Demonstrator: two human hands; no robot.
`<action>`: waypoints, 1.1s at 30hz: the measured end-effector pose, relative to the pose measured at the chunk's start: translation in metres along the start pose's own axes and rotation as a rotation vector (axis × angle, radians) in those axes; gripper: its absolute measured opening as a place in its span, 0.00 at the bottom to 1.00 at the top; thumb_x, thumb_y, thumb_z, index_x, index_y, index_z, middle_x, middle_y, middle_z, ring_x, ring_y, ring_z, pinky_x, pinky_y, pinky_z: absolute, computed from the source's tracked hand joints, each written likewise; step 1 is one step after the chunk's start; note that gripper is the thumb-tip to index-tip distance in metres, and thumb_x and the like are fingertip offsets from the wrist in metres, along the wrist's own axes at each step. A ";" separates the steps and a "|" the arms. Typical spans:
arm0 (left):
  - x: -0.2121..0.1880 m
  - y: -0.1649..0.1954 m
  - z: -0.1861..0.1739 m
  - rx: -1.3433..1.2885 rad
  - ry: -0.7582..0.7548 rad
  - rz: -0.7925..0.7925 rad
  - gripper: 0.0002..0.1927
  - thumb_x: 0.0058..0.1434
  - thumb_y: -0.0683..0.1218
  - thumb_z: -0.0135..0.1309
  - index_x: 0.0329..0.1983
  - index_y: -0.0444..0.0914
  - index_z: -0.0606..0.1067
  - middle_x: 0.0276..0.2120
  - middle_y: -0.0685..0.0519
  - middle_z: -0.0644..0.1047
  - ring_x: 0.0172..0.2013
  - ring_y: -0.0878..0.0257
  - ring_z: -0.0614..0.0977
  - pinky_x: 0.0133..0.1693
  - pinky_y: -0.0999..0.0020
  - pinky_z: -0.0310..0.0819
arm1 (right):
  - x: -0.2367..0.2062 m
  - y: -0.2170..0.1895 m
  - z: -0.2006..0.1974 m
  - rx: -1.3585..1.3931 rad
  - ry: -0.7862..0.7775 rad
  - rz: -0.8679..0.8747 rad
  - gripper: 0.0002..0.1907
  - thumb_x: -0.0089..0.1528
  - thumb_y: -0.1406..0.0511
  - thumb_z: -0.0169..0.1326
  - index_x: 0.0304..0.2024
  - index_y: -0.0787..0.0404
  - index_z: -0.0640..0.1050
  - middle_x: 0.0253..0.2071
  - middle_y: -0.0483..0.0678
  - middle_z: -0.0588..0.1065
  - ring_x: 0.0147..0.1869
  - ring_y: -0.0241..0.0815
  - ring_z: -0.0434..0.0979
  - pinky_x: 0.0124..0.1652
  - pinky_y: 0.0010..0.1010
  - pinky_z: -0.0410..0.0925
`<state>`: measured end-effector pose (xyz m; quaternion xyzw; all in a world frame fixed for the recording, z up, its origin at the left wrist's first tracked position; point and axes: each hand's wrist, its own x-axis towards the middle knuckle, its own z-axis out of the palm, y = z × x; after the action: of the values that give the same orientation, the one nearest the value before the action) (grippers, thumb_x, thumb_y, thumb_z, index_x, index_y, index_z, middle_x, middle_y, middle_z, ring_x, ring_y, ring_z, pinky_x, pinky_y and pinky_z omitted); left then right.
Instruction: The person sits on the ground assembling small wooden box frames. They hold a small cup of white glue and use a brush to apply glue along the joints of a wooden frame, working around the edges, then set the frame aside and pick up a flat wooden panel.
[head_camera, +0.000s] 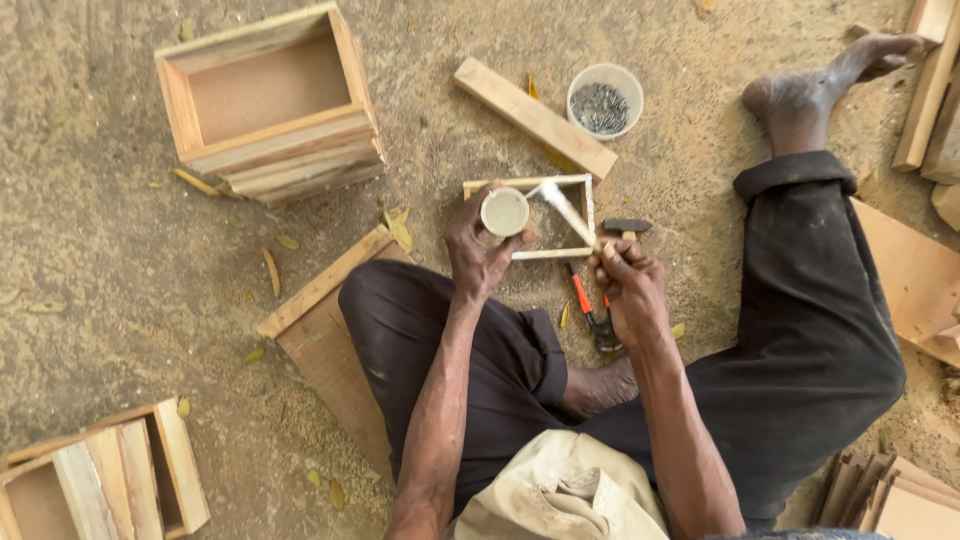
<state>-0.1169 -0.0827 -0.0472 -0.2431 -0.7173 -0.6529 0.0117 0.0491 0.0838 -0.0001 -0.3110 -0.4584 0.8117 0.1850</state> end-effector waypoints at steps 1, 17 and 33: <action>0.001 0.000 -0.001 -0.027 0.012 -0.028 0.45 0.51 0.69 0.67 0.64 0.39 0.73 0.55 0.45 0.80 0.55 0.54 0.84 0.54 0.56 0.87 | 0.003 0.004 -0.001 0.067 -0.017 0.008 0.04 0.66 0.71 0.56 0.41 0.63 0.81 0.34 0.50 0.80 0.34 0.34 0.79 0.33 0.21 0.73; 0.027 0.008 -0.046 -0.167 0.228 -0.092 0.42 0.49 0.55 0.74 0.66 0.38 0.71 0.55 0.46 0.80 0.55 0.55 0.84 0.59 0.57 0.85 | 0.060 0.063 0.004 -0.998 0.287 -0.309 0.10 0.63 0.69 0.63 0.48 0.60 0.85 0.35 0.48 0.83 0.35 0.36 0.79 0.36 0.32 0.71; 0.020 0.019 -0.041 -0.209 0.202 -0.165 0.43 0.49 0.50 0.75 0.67 0.37 0.70 0.60 0.46 0.77 0.58 0.56 0.82 0.60 0.59 0.84 | 0.071 0.065 0.033 -1.119 0.160 -0.500 0.09 0.65 0.71 0.60 0.47 0.58 0.85 0.36 0.50 0.83 0.31 0.37 0.78 0.29 0.31 0.70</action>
<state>-0.1402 -0.1139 -0.0170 -0.1163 -0.6583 -0.7437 0.0045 -0.0268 0.0713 -0.0672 -0.3038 -0.8584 0.3546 0.2124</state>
